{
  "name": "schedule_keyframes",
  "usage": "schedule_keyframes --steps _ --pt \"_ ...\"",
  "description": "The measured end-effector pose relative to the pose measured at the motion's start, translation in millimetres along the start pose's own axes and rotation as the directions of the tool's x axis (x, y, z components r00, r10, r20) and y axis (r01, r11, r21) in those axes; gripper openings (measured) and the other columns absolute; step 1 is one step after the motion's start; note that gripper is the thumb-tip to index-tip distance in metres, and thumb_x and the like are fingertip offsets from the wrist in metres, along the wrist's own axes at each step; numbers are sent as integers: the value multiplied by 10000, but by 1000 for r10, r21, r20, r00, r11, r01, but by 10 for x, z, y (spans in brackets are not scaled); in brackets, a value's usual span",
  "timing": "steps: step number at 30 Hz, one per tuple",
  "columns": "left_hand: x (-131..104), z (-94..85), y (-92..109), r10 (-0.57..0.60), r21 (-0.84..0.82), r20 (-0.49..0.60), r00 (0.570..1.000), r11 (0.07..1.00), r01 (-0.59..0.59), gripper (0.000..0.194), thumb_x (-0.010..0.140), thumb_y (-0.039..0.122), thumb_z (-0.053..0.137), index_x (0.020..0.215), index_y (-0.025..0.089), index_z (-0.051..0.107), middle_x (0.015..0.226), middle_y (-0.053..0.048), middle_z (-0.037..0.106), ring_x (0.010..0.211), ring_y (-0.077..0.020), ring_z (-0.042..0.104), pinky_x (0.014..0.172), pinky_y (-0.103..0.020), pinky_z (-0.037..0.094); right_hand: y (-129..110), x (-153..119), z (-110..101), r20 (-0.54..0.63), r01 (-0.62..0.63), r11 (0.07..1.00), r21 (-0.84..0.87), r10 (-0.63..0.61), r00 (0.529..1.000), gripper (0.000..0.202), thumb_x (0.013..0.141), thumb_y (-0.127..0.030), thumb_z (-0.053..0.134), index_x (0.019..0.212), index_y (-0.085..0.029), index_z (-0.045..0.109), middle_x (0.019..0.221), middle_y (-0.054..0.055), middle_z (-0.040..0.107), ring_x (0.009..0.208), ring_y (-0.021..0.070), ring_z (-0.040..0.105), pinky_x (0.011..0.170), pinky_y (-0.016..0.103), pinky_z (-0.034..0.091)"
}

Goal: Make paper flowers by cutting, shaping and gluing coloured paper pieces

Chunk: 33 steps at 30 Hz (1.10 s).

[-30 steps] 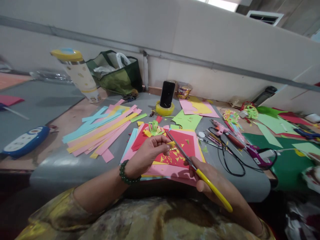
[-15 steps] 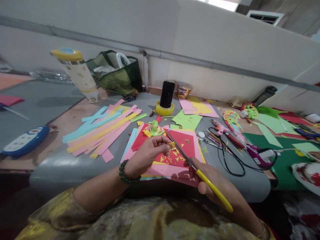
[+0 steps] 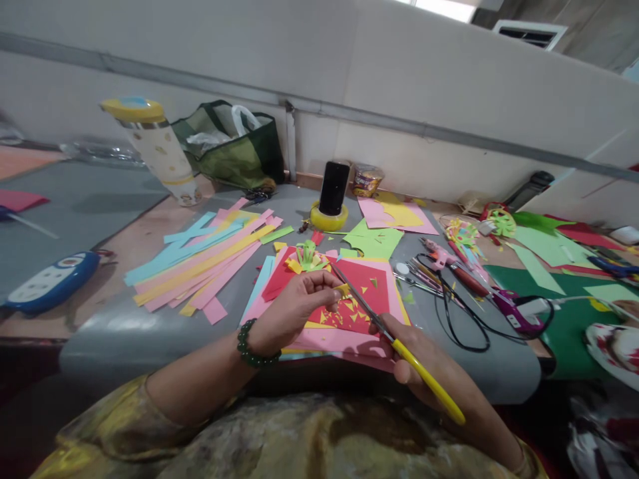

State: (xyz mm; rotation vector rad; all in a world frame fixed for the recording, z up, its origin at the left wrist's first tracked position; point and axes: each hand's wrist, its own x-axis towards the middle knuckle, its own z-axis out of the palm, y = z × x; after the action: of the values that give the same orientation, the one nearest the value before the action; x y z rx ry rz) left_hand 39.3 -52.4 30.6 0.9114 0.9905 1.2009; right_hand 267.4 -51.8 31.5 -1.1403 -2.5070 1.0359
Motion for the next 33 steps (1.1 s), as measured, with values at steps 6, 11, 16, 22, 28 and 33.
schedule_keyframes --steps 6,11,16,22,28,33 --pt "-30 3 25 -8 15 -4 1000 1000 8 150 596 275 742 679 178 663 581 30 591 545 -101 478 569 -249 381 -30 -4 -23 0 7 1000 -6 -7 1000 979 675 -1003 112 977 -181 550 773 69 644 630 208 570 556 311 420" --pt "-19 0 7 -6 31 -11 1000 999 6 171 595 291 758 685 178 666 603 21 588 554 -107 473 568 -255 390 -25 0 -13 -22 23 999 -38 -24 999 949 672 -1000 106 939 -196 534 763 59 651 605 200 573 539 310 430" --pt "10 -38 -25 20 50 -1 1000 999 -20 183 620 315 768 674 176 662 621 14 583 574 -112 467 588 -259 398 -38 -27 -24 -41 69 997 -45 -71 997 989 715 -979 111 1030 -181 601 798 85 690 668 241 637 590 331 499" --pt "15 -108 81 16 150 46 999 988 -23 172 657 325 761 674 180 671 629 23 556 604 -116 440 619 -265 374 -67 -105 -156 -22 128 987 -100 -131 991 1024 763 -949 87 1127 -173 647 824 103 713 648 243 645 587 333 514" --pt "13 -127 190 6 155 46 999 988 -13 218 613 372 800 627 184 691 615 20 551 599 -114 400 589 -262 336 -59 -148 -222 -23 83 989 -125 -87 996 991 759 -952 128 1084 -196 681 746 93 693 596 246 620 564 344 495" --pt "25 -136 183 2 189 75 997 982 -16 158 623 331 766 603 193 694 601 16 560 588 -116 405 575 -259 338 -54 -134 -192 -7 81 989 -123 -82 997 1028 738 -966 115 1092 -192 690 758 96 696 611 255 626 565 349 497"
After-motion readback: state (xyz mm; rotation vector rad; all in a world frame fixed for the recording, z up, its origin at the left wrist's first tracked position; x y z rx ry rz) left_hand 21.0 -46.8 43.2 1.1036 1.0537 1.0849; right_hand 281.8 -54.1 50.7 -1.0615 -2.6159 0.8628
